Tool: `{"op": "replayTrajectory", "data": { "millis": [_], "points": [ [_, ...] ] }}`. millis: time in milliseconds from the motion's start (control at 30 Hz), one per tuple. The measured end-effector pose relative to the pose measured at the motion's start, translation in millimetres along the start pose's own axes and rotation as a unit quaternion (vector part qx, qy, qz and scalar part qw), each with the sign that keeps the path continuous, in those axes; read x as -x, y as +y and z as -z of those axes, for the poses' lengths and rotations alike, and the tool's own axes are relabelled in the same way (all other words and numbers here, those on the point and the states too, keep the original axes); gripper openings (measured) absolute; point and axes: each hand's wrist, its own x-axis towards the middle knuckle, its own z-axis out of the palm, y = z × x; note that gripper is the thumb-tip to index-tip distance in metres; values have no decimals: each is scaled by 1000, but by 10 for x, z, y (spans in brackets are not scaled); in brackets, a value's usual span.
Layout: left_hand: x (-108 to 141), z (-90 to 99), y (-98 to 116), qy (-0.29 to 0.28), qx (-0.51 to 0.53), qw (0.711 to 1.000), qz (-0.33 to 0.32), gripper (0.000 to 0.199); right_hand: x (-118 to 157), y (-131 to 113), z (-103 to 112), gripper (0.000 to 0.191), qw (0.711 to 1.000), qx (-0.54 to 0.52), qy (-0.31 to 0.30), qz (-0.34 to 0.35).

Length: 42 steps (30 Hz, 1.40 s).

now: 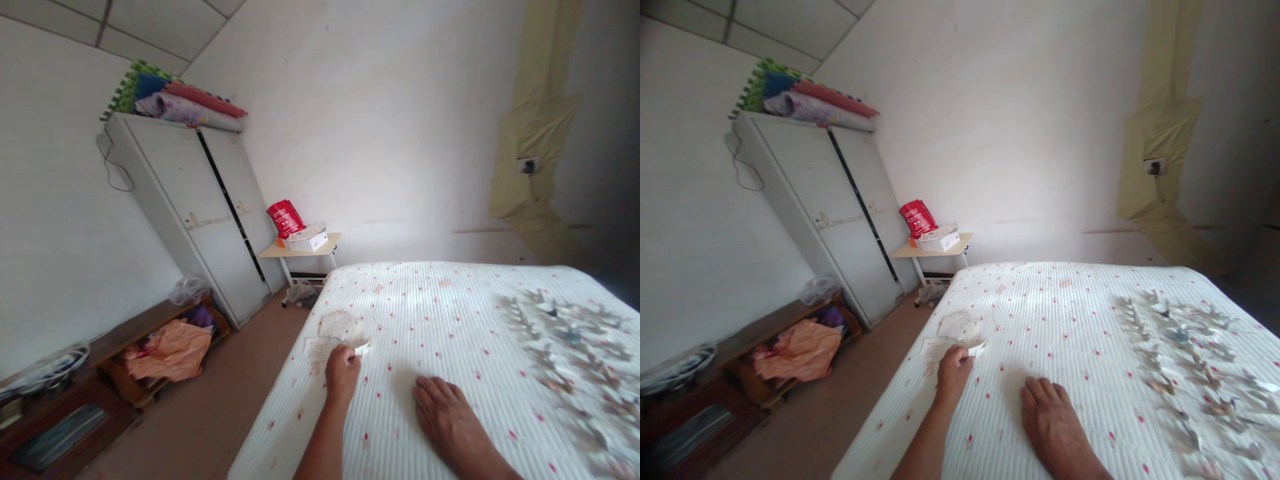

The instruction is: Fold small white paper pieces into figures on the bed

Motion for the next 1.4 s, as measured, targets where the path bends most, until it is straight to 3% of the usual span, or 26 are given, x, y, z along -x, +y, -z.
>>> {"op": "replayTrajectory", "data": {
  "millis": [300,567,867,1200,1400],
  "points": [
    [1,-40,-64,23,71,997,4,12,-9,4,36,20,1000,-9,-11,-3],
    [13,1,-22,15,41,999,7,19,-17,-3,74,21,1000,5,1,12],
    [5,-25,-85,17,44,999,-11,22,-43,-52,133,20,1000,-8,-28,-5],
    [-17,-46,-111,31,98,994,34,25,-40,-45,136,18,999,-15,-32,-16],
    [-19,-75,-170,60,167,982,58,40,-16,-25,73,17,998,-33,-51,-24]
  ]
}}
